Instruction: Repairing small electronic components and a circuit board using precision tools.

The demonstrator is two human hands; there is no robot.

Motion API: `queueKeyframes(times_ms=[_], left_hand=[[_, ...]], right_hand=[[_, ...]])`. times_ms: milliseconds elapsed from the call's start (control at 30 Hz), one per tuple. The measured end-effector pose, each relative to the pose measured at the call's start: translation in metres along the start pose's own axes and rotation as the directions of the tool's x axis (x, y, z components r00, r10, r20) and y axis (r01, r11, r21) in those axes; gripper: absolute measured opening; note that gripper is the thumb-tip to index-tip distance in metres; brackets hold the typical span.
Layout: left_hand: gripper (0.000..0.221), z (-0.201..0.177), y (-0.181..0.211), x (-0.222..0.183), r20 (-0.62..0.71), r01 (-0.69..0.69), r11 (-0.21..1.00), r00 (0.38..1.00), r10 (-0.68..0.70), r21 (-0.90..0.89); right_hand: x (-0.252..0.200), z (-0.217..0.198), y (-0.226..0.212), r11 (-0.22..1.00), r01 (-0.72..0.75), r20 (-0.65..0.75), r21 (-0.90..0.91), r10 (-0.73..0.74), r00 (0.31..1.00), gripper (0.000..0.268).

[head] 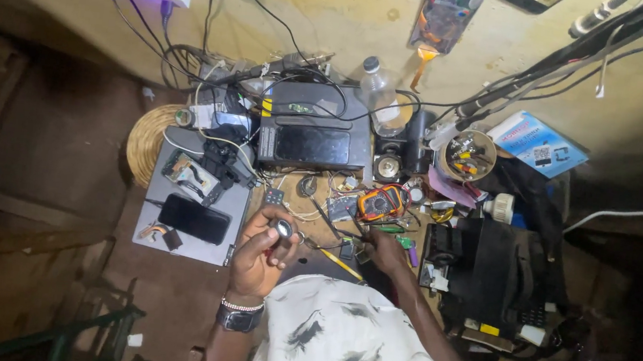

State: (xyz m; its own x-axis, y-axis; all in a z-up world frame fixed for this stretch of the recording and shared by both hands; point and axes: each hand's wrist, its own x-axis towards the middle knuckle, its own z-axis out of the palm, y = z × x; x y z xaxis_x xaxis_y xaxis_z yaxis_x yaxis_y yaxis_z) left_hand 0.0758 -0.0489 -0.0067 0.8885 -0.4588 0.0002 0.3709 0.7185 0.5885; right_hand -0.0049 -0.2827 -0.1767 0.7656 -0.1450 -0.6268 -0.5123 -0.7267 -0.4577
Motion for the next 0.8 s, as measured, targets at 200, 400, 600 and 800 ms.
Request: queueKeyframes(times_ms=[200, 400, 600, 800], left_hand=[[0.027, -0.009, 0.002, -0.009, -0.01, -0.026, 0.999, 1.0, 0.026, 0.022], [0.026, -0.004, 0.009, -0.012, -0.007, -0.031, 0.999, 1.0, 0.031, 0.019], [0.027, -0.002, 0.019, -0.015, -0.047, -0.06, 0.997, 0.997, 0.062, 0.048], [0.027, -0.015, 0.018, -0.006, -0.088, -0.059, 0.997, 0.994, 0.063, 0.05]], right_hand=[[0.033, 0.046, 0.012, 0.993, 0.061, -0.026, -0.1, -0.064, 0.998, 0.025], [0.061, 0.02, -0.027, 0.95, 0.272, 0.038, -0.154, -0.269, 0.962, 0.038], [0.057, -0.001, -0.063, 0.939, 0.229, 0.065, -0.255, -0.22, 0.973, 0.037], [0.094, 0.025, -0.036, 0.875, 0.224, 0.113, -0.429, -0.193, 0.975, 0.028]])
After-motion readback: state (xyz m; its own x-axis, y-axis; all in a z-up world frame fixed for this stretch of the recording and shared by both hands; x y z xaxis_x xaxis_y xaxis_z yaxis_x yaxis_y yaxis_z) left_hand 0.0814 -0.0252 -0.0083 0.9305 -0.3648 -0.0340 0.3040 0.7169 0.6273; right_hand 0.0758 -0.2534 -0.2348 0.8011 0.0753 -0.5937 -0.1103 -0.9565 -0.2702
